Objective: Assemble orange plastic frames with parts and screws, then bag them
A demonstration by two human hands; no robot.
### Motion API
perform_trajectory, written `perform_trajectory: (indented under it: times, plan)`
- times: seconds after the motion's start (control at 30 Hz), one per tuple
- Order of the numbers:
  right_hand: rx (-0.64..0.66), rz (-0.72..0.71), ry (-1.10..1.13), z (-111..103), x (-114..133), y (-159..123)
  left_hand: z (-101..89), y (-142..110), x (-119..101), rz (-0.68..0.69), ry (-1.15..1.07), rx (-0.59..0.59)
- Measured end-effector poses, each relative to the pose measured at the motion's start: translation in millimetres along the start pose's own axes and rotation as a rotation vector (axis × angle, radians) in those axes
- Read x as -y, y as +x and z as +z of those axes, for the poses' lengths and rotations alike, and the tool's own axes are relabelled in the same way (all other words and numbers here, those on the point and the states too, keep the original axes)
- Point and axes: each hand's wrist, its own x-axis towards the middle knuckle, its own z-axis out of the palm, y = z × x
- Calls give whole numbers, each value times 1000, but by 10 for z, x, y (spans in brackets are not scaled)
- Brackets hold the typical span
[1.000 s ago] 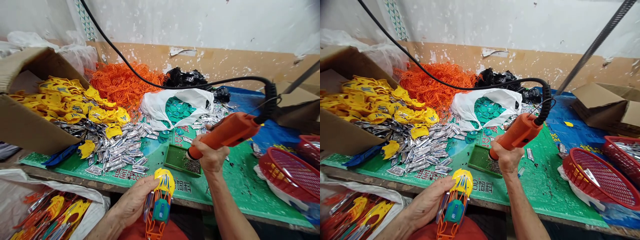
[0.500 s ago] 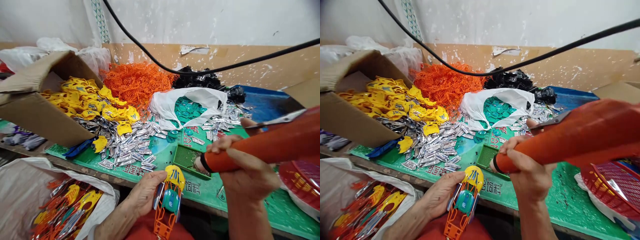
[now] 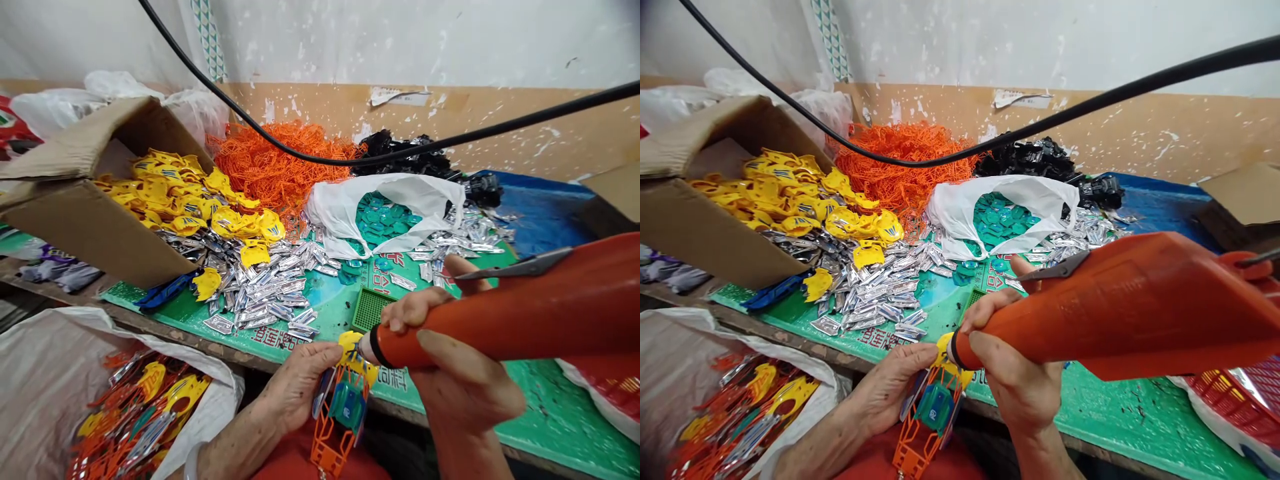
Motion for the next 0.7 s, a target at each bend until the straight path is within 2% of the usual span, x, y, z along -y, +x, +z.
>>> perform_trajectory:
  times: [0.7]
  plan:
    - [58,29,-64,-65,-97,-63,33,-4,31,34,25,-54]
